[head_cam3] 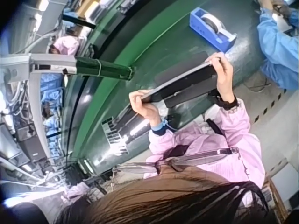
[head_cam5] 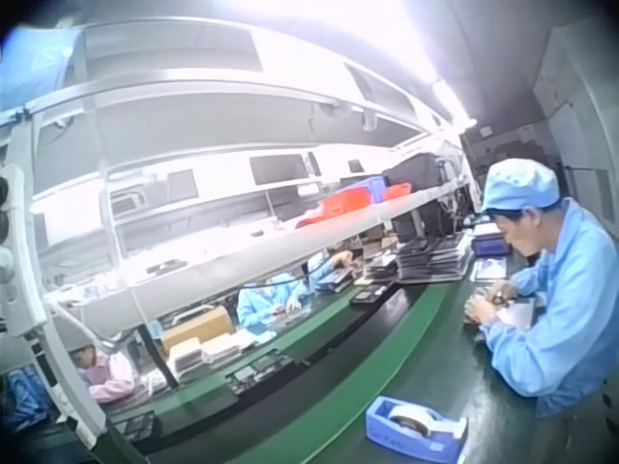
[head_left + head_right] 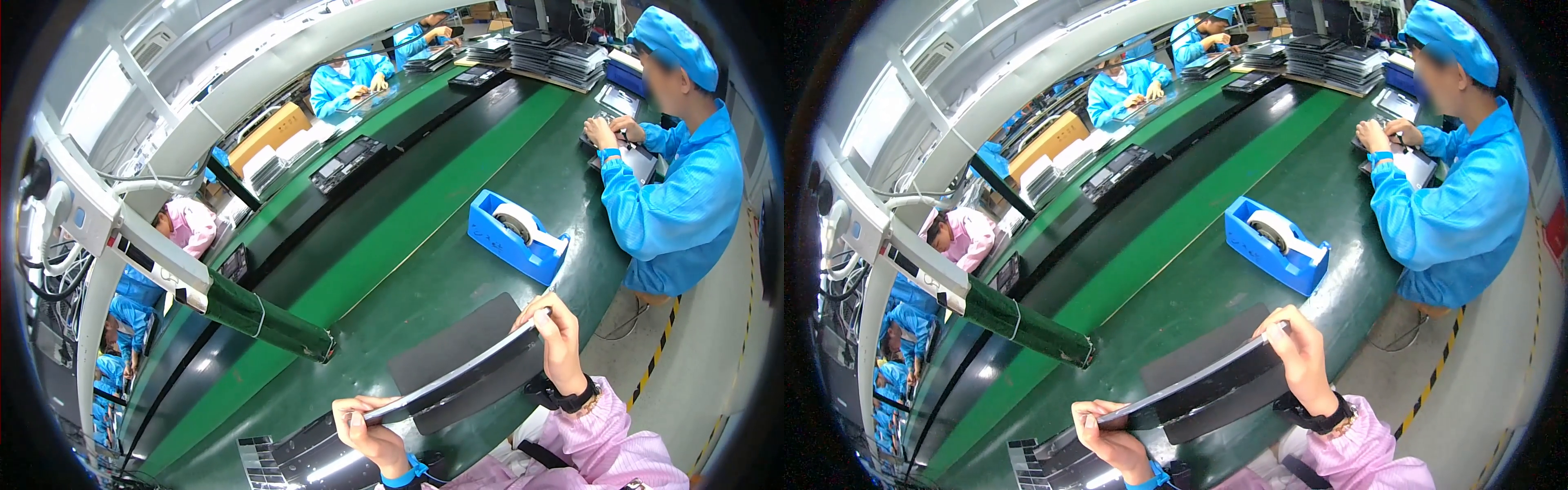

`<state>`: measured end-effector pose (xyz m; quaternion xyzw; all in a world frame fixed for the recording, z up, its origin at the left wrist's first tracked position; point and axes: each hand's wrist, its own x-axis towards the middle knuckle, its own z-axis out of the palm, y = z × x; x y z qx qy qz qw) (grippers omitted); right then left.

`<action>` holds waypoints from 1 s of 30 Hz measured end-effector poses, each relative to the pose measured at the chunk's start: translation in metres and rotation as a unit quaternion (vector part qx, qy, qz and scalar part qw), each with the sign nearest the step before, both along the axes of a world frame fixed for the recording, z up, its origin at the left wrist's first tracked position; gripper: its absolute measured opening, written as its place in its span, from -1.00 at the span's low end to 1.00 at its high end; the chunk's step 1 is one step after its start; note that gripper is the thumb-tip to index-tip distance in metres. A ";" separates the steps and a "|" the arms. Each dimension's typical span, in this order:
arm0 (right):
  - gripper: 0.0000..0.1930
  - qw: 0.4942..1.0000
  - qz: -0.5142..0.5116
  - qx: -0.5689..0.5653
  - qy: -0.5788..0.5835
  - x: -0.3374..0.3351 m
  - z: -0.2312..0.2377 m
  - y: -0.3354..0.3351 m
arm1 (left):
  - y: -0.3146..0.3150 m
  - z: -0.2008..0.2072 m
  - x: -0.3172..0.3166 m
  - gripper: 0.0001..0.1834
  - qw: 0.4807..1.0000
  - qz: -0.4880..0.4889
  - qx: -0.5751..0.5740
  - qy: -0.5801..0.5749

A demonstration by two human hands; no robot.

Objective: Applying protective film and adhesive tape to tablet components on a factory assembly line.

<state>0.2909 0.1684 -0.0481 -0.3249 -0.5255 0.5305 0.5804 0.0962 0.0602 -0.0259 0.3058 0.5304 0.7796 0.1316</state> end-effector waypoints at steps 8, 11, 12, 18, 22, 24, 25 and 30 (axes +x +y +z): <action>-0.82 1.000 0.008 0.008 0.005 0.000 0.000 0.001 | -0.001 -0.003 -0.003 -0.68 1.000 -0.001 -0.011 0.008; -0.82 1.000 0.009 0.009 0.007 0.001 -0.001 0.000 | 0.000 -0.002 -0.001 -0.69 1.000 0.000 0.000 -0.003; -0.82 1.000 0.009 0.009 0.007 0.001 -0.001 0.000 | 0.000 -0.002 0.000 -0.69 1.000 -0.001 0.003 -0.006; -0.82 1.000 0.009 0.009 0.007 0.001 -0.001 0.000 | 0.000 -0.002 0.000 -0.70 1.000 -0.005 0.009 -0.005; -0.82 1.000 0.008 0.007 0.002 0.001 0.000 0.000 | 0.001 -0.004 -0.001 -0.70 1.000 0.001 0.009 0.003; -0.82 1.000 0.008 0.007 0.002 0.001 0.002 -0.001 | 0.000 -0.004 -0.001 -0.70 1.000 0.001 0.009 0.005; -0.82 1.000 0.009 0.005 0.006 0.001 0.003 -0.001 | 0.000 -0.003 -0.001 -0.70 1.000 0.002 0.008 0.007; -0.82 1.000 0.007 0.004 0.005 0.001 -0.001 0.000 | 0.000 -0.004 -0.001 -0.70 1.000 -0.005 0.009 -0.005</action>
